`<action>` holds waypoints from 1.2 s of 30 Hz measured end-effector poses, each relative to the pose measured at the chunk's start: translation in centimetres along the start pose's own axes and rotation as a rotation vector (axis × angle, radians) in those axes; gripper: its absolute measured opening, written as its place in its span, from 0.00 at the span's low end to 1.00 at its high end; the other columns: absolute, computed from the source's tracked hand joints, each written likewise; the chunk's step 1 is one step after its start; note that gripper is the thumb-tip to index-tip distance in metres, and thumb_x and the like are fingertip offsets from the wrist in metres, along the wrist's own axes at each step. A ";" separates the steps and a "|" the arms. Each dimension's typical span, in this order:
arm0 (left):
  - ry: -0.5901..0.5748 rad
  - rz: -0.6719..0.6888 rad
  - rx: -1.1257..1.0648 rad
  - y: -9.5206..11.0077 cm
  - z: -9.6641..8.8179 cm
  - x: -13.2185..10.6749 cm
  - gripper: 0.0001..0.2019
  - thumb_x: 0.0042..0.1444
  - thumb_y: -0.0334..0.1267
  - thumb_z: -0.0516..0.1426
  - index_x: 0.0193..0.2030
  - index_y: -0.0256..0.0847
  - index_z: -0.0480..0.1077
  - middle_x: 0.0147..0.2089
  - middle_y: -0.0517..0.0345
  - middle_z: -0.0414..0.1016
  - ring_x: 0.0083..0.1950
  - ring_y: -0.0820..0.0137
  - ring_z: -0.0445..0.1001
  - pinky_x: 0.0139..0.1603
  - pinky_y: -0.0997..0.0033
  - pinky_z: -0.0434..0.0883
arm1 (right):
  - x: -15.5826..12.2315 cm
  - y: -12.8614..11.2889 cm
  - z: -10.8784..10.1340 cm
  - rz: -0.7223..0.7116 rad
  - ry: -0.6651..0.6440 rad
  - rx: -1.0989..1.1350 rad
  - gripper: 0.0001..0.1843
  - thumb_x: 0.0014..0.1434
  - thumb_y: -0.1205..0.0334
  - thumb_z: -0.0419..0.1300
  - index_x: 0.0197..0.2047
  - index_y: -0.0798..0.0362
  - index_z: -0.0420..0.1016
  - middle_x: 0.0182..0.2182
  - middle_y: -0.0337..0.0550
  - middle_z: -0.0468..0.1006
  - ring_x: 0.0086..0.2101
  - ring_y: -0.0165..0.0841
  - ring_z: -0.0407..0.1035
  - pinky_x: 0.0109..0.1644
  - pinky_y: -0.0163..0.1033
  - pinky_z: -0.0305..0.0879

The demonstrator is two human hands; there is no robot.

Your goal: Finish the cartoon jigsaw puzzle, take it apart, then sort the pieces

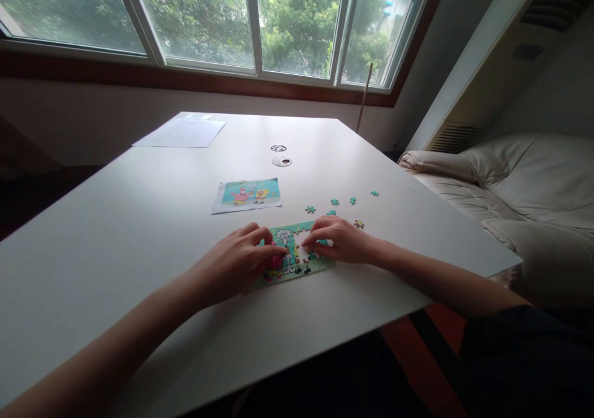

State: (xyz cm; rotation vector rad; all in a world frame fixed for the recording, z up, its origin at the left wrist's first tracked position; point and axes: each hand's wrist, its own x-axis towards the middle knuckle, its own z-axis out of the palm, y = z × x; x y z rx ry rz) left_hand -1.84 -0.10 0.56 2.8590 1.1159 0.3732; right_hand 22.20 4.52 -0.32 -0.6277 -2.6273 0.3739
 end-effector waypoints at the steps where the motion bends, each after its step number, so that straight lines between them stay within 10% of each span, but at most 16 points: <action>1: -0.002 -0.001 -0.001 0.0 0.0 0.0 0.14 0.58 0.33 0.48 0.46 0.49 0.70 0.37 0.53 0.67 0.38 0.68 0.63 0.37 0.70 0.65 | -0.1 0.1 -0.3 0.007 0.011 -0.007 0.10 0.57 0.63 0.54 0.36 0.54 0.76 0.30 0.45 0.73 0.32 0.29 0.66 0.38 0.34 0.61; 16: 0.038 0.013 0.042 -1.3 0.1 -0.3 0.12 0.57 0.34 0.48 0.43 0.47 0.70 0.36 0.53 0.68 0.37 0.66 0.65 0.34 0.68 0.65 | -3.0 7.9 -6.9 0.344 -0.049 -0.140 0.09 0.53 0.63 0.56 0.34 0.54 0.76 0.28 0.41 0.75 0.25 0.25 0.63 0.31 0.31 0.59; 36: 0.037 0.031 0.029 -1.3 0.6 -0.1 0.12 0.57 0.34 0.48 0.44 0.45 0.69 0.35 0.53 0.69 0.38 0.66 0.65 0.34 0.68 0.65 | -2.8 6.6 -6.1 0.203 -0.285 0.053 0.12 0.48 0.55 0.61 0.34 0.54 0.74 0.31 0.41 0.73 0.29 0.27 0.65 0.31 0.31 0.60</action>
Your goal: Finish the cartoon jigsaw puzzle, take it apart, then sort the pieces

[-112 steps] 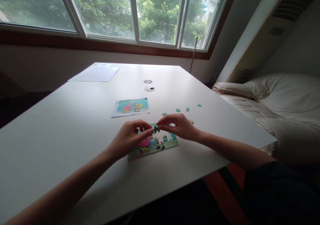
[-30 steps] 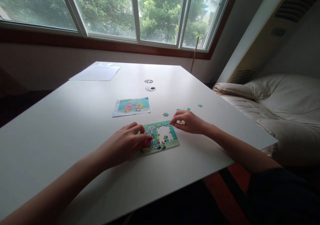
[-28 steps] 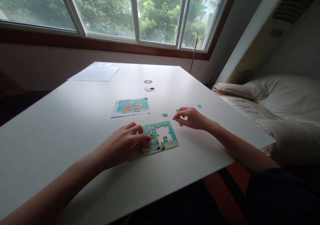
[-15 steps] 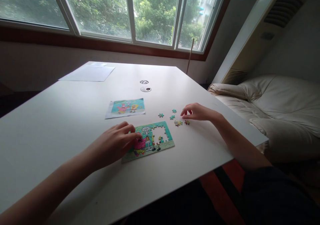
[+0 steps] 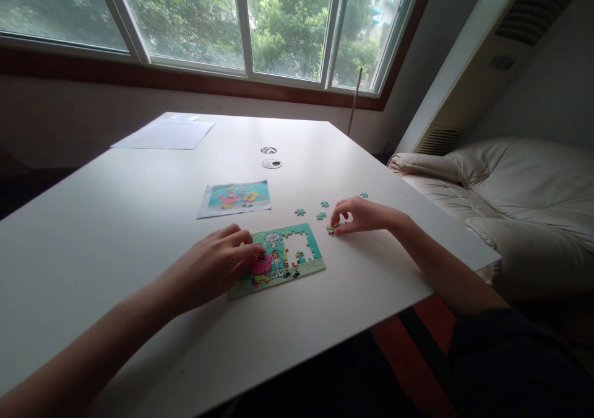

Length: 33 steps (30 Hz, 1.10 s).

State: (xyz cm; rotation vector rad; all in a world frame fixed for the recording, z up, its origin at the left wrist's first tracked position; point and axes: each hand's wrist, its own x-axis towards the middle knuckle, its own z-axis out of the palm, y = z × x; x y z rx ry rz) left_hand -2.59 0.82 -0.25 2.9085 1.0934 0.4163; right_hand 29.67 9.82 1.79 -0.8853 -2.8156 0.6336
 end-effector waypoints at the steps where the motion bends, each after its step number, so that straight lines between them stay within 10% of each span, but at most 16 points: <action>1: -0.005 0.002 0.005 0.0 0.0 0.0 0.12 0.58 0.34 0.48 0.44 0.45 0.69 0.35 0.53 0.69 0.38 0.66 0.65 0.34 0.68 0.65 | 0.0 0.0 0.0 -0.004 -0.002 -0.001 0.12 0.48 0.55 0.61 0.33 0.54 0.74 0.31 0.41 0.73 0.29 0.27 0.65 0.31 0.31 0.60; 33: -0.019 -0.007 0.032 0.8 -0.5 0.6 0.10 0.58 0.34 0.48 0.40 0.42 0.70 0.33 0.53 0.69 0.37 0.66 0.64 0.36 0.68 0.64 | 4.3 -5.1 3.5 -0.242 0.111 0.085 0.12 0.49 0.60 0.61 0.38 0.57 0.72 0.31 0.42 0.74 0.29 0.26 0.66 0.34 0.31 0.61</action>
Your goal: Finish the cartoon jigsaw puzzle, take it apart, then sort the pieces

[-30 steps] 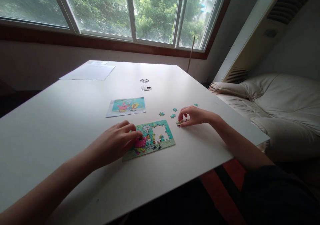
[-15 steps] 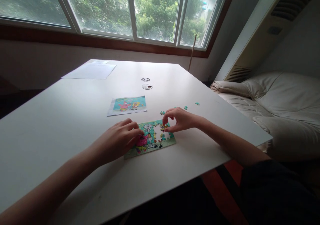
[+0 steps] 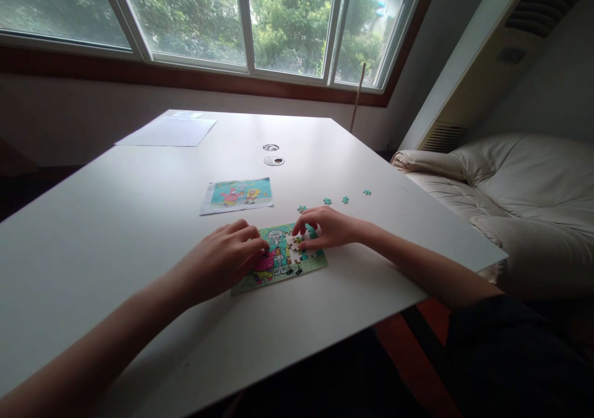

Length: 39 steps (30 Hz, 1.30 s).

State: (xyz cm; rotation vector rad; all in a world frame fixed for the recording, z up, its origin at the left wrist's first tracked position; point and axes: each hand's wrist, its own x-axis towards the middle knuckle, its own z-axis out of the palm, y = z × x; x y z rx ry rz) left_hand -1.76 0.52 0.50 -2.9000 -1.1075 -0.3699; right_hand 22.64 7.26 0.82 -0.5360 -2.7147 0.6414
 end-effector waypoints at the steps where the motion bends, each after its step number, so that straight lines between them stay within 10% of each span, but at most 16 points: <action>1: 0.002 -0.002 0.003 0.0 0.0 0.0 0.10 0.58 0.34 0.48 0.39 0.42 0.70 0.33 0.53 0.69 0.37 0.67 0.64 0.36 0.68 0.64 | 0.0 0.0 0.0 -0.006 -0.005 0.002 0.12 0.49 0.60 0.61 0.38 0.57 0.72 0.31 0.43 0.74 0.30 0.26 0.66 0.34 0.31 0.61; 39: 0.039 -0.075 -0.214 -0.2 1.0 3.6 0.06 0.55 0.36 0.52 0.35 0.42 0.71 0.34 0.56 0.69 0.37 0.68 0.64 0.36 0.70 0.64 | -0.2 0.2 -0.3 0.057 -0.004 -0.069 0.06 0.53 0.62 0.58 0.34 0.54 0.72 0.31 0.41 0.74 0.33 0.28 0.66 0.40 0.34 0.60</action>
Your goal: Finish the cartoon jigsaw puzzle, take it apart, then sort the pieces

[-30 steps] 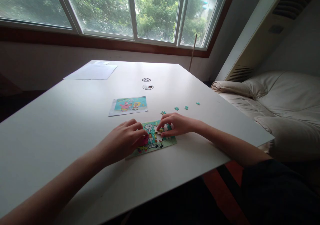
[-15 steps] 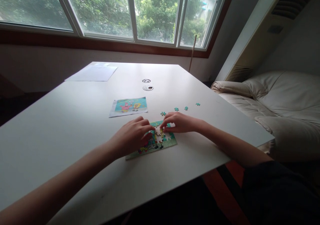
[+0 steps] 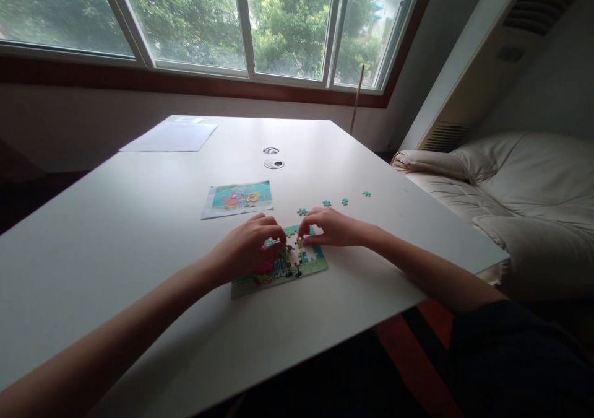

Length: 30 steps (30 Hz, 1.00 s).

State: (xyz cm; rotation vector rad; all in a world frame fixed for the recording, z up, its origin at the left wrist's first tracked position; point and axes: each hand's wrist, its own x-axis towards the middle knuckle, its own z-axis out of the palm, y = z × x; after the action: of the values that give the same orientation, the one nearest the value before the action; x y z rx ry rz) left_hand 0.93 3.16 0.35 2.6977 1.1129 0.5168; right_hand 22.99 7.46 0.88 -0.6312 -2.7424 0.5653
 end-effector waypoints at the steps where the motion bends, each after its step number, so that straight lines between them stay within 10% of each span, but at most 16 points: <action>1: 0.014 0.004 -0.005 -0.3 -0.1 -0.2 0.06 0.55 0.36 0.52 0.34 0.41 0.71 0.33 0.56 0.69 0.37 0.69 0.64 0.36 0.70 0.64 | 0.0 0.0 0.0 0.004 0.004 0.010 0.06 0.53 0.62 0.58 0.34 0.54 0.72 0.32 0.41 0.75 0.34 0.28 0.66 0.40 0.34 0.60; 30: 0.024 -0.168 0.068 0.1 -0.1 -2.2 0.12 0.52 0.48 0.54 0.35 0.44 0.74 0.34 0.55 0.71 0.39 0.64 0.65 0.36 0.68 0.64 | -2.1 0.7 -2.0 0.299 -0.080 0.164 0.09 0.51 0.60 0.57 0.34 0.55 0.74 0.27 0.40 0.73 0.27 0.25 0.62 0.29 0.29 0.55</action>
State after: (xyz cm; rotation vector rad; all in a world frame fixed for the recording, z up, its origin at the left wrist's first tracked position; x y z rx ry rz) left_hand -0.51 1.57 -0.04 2.6283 1.3726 0.4928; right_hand 25.69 7.66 2.00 -1.0041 -2.6528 0.8895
